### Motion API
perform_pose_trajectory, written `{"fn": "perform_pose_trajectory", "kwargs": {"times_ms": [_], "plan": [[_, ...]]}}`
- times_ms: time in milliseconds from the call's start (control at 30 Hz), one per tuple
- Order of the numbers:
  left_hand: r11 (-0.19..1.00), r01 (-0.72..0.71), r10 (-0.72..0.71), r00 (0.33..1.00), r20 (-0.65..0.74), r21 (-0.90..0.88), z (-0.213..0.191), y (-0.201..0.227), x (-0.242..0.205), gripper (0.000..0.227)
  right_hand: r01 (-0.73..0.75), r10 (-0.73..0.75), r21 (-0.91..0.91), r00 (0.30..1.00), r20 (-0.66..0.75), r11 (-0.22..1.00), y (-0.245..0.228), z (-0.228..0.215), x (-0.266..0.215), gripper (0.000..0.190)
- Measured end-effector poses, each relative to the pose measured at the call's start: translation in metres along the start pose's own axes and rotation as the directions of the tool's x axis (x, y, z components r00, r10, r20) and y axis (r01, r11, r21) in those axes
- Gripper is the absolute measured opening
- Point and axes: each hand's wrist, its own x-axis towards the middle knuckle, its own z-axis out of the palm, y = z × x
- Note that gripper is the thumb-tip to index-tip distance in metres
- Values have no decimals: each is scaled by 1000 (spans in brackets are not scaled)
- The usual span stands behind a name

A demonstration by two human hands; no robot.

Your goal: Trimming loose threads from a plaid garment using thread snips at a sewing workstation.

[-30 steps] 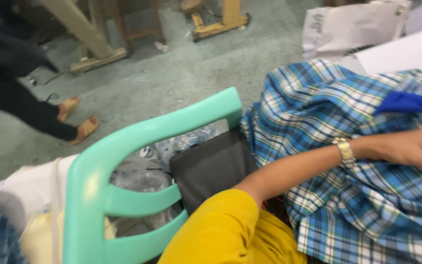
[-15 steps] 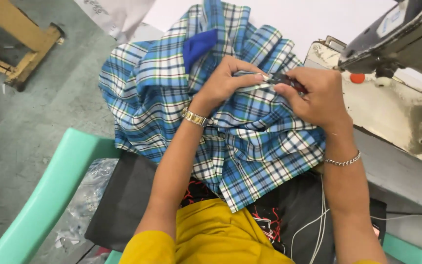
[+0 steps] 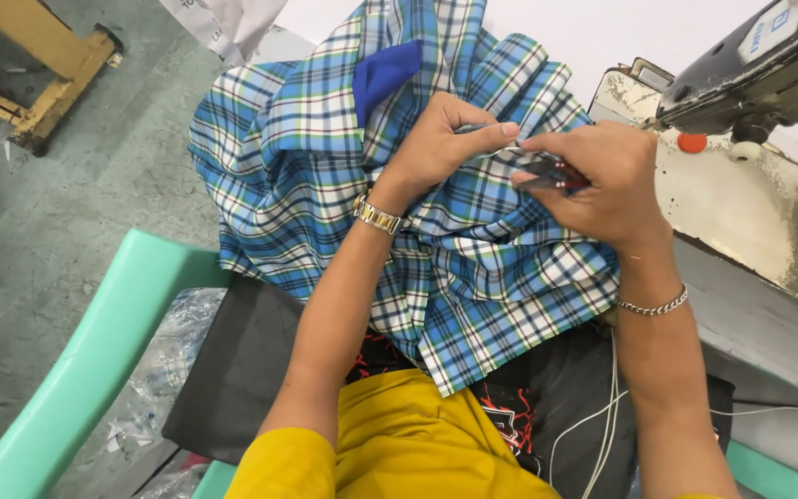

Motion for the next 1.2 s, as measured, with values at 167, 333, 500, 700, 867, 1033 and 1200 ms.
{"fn": "perform_pose_trajectory", "kwargs": {"times_ms": [167,333,500,700,867,1033,1200], "plan": [[1000,-14,15,999,-51,15,-1,-7,4,21,90,-65,-314,994,89,945,-1,-1,-8,16],[999,-6,7,1000,-19,36,0,-2,-2,22,41,45,-410,979,198,911,-58,-3,-5,4],[999,-6,6,1000,-2,35,1,18,-2,22,-54,241,-506,919,311,861,-77,-7,5,8],[999,-32,25,985,169,37,4,52,-8,15,-304,331,-161,926,182,939,-41,8,-1,17],[1000,-29,28,978,207,-1,0,34,-8,12,-478,479,136,878,26,868,-6,23,-31,63],[999,-22,15,978,208,30,-2,35,-7,10,-451,477,241,877,-61,859,1,34,-37,57],[999,-16,7,974,228,36,0,38,-6,12,-425,451,199,886,-106,883,0,36,-44,47]]}}
